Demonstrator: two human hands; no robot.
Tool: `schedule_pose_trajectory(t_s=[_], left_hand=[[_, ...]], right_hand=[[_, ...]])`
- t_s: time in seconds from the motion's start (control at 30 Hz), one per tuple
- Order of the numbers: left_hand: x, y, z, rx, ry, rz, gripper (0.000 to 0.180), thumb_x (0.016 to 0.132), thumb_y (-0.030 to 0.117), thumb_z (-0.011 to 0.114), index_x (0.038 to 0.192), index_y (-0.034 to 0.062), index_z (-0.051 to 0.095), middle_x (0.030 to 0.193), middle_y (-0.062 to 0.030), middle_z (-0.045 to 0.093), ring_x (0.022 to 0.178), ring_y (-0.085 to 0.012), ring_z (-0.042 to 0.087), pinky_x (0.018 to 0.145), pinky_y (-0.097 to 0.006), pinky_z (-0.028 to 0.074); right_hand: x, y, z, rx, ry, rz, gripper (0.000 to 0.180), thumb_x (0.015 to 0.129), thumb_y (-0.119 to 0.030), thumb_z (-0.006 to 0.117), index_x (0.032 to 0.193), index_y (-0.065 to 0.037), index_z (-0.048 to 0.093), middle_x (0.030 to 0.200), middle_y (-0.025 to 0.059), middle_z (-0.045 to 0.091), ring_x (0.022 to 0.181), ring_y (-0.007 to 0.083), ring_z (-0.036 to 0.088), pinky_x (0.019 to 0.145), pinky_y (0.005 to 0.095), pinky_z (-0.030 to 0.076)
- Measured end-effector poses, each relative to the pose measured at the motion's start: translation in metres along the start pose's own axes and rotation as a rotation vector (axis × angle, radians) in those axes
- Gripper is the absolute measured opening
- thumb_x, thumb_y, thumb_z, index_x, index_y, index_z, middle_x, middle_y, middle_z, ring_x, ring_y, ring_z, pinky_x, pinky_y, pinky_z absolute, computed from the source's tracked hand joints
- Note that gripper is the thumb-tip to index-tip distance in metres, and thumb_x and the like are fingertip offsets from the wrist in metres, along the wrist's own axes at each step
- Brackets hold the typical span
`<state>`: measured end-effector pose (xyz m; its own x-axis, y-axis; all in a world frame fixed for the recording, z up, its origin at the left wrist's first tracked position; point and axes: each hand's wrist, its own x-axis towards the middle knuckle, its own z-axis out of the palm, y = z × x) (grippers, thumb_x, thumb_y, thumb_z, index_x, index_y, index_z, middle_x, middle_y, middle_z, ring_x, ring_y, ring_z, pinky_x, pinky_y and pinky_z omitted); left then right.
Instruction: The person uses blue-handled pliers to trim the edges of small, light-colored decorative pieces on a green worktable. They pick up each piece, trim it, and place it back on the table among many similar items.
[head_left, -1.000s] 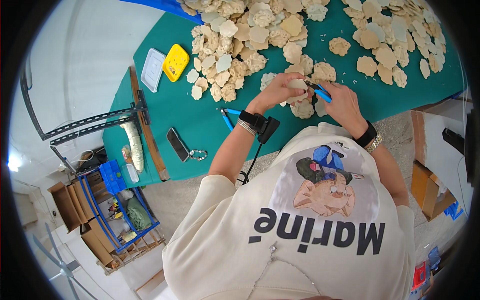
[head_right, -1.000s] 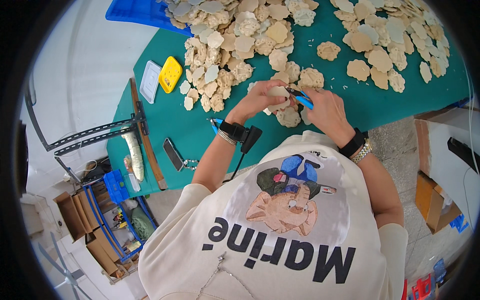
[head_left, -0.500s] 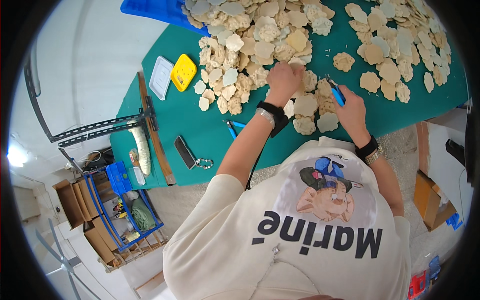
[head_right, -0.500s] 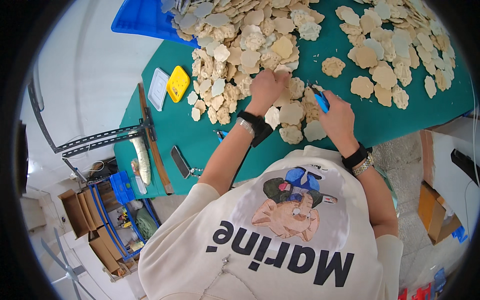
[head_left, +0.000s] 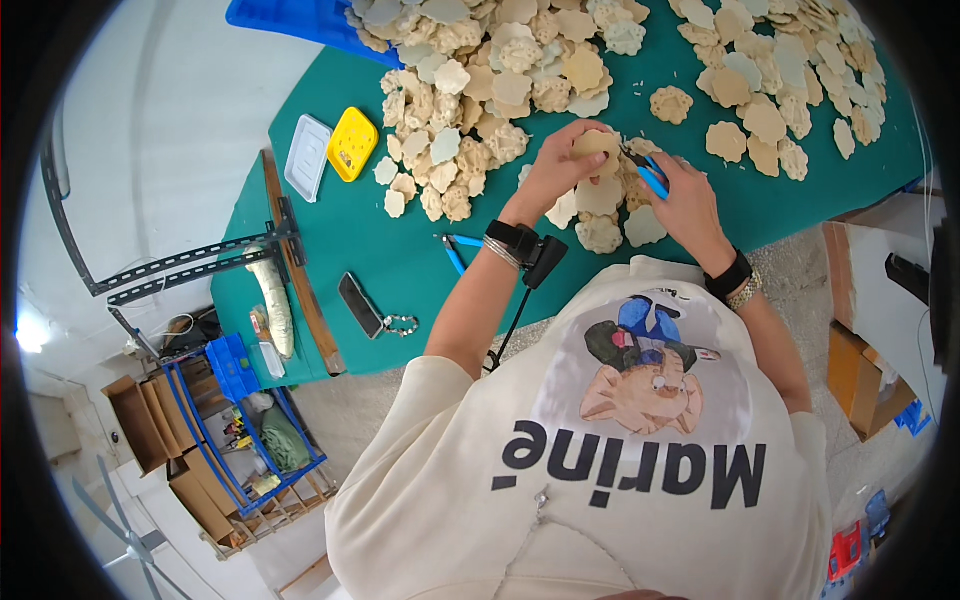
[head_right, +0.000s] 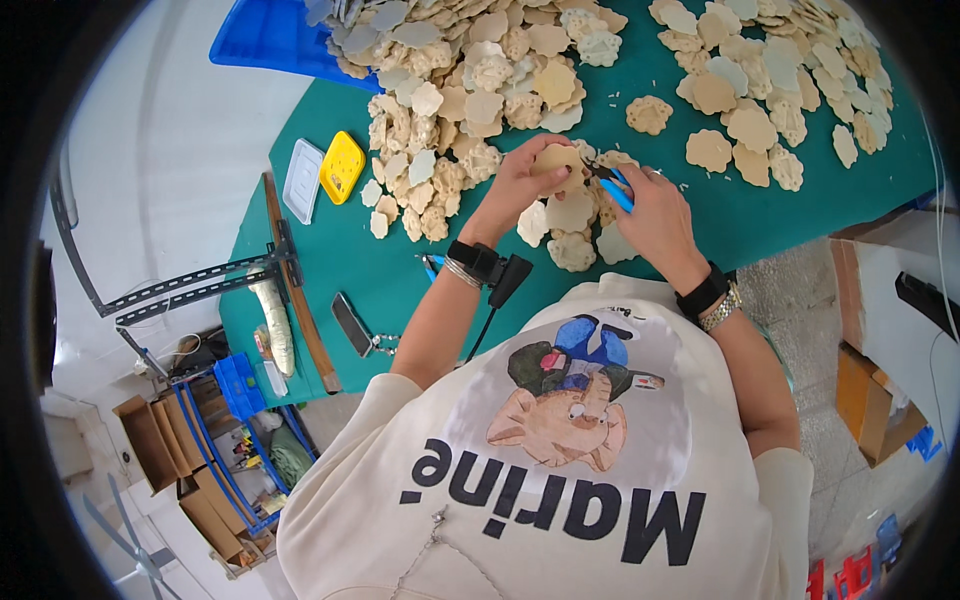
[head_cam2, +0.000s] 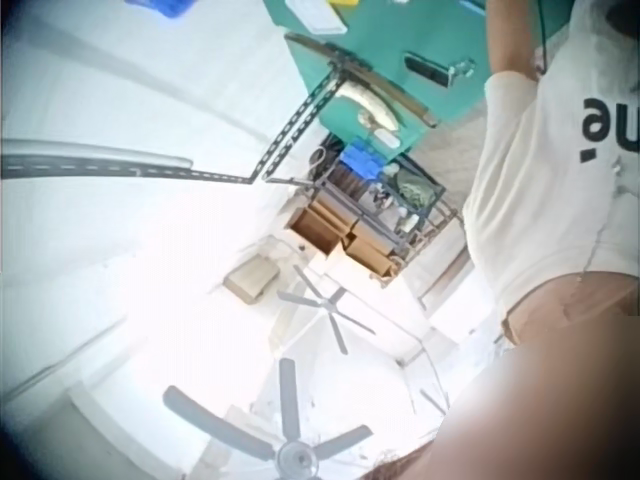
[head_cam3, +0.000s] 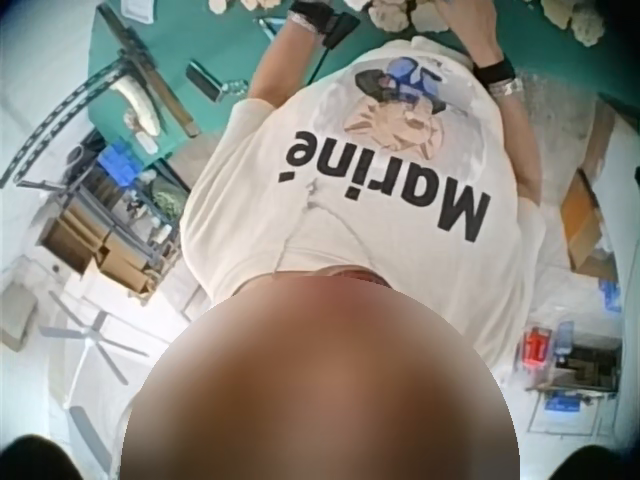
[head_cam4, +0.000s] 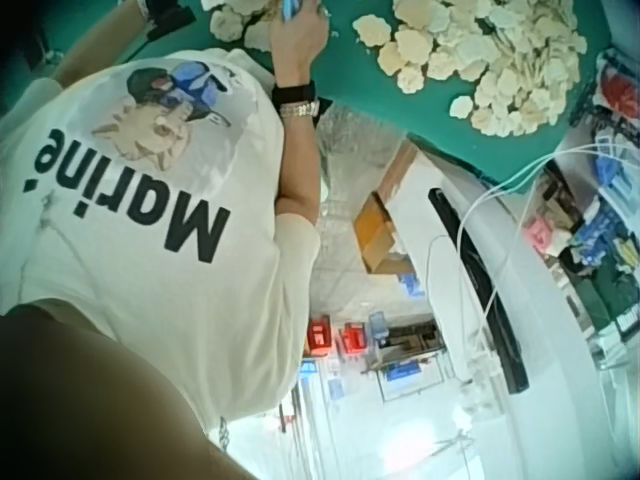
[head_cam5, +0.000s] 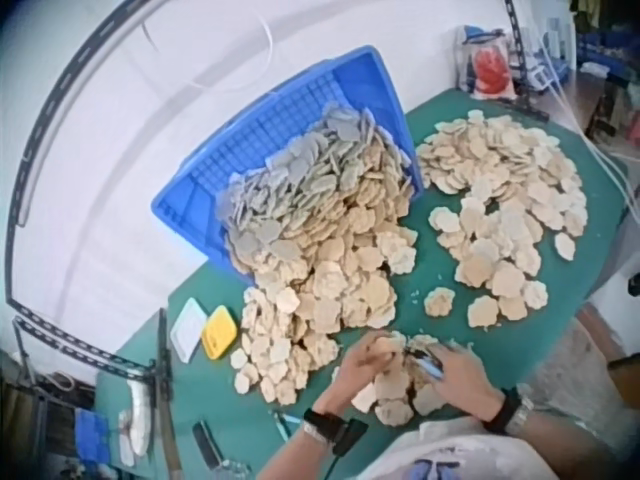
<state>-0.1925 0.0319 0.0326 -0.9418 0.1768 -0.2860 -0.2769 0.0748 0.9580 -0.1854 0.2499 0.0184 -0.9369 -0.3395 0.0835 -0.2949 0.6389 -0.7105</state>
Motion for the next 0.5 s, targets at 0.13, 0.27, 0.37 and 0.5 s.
schedule_pose_trajectory(t_s=[0.13,0.27,0.37,0.5], left_hand=[[-0.010,0.002,-0.002,-0.083,-0.074,-0.007,0.028,0.092,0.006,0.063,0.120,0.0082,0.059,0.107,-0.0025,0.065,0.097,-0.0116,0.062,0.073,-0.028,0.054],[-0.012,0.002,0.001,-0.064,-0.081,-0.019,0.027,0.092,0.004,0.063,0.118,0.0092,0.060,0.107,-0.0018,0.065,0.097,-0.0116,0.061,0.072,-0.028,0.053],[-0.013,0.003,0.003,-0.048,-0.077,-0.017,0.027,0.091,0.004,0.063,0.118,0.0095,0.060,0.107,-0.0015,0.065,0.097,-0.0117,0.061,0.072,-0.028,0.053],[-0.014,0.002,0.002,-0.044,-0.072,-0.014,0.027,0.091,0.004,0.063,0.118,0.0094,0.060,0.107,-0.0013,0.064,0.098,-0.0118,0.061,0.072,-0.028,0.053]], right_hand=[[-0.002,-0.007,-0.003,-0.041,-0.050,0.010,0.036,0.085,-0.021,0.068,0.116,-0.005,0.061,0.093,0.0156,0.064,0.084,0.0341,0.064,0.072,0.0435,0.052],[-0.004,-0.011,-0.008,-0.037,-0.104,0.054,0.036,0.085,-0.022,0.068,0.116,-0.005,0.061,0.093,0.0153,0.064,0.085,0.0341,0.063,0.072,0.0436,0.052],[-0.005,-0.010,-0.009,-0.047,-0.110,0.050,0.036,0.086,-0.022,0.068,0.116,-0.005,0.061,0.093,0.0157,0.064,0.084,0.0344,0.063,0.073,0.0438,0.052],[-0.005,-0.009,-0.007,-0.056,-0.104,0.036,0.036,0.085,-0.023,0.069,0.116,-0.005,0.061,0.092,0.0161,0.063,0.084,0.0346,0.063,0.073,0.0438,0.052]])
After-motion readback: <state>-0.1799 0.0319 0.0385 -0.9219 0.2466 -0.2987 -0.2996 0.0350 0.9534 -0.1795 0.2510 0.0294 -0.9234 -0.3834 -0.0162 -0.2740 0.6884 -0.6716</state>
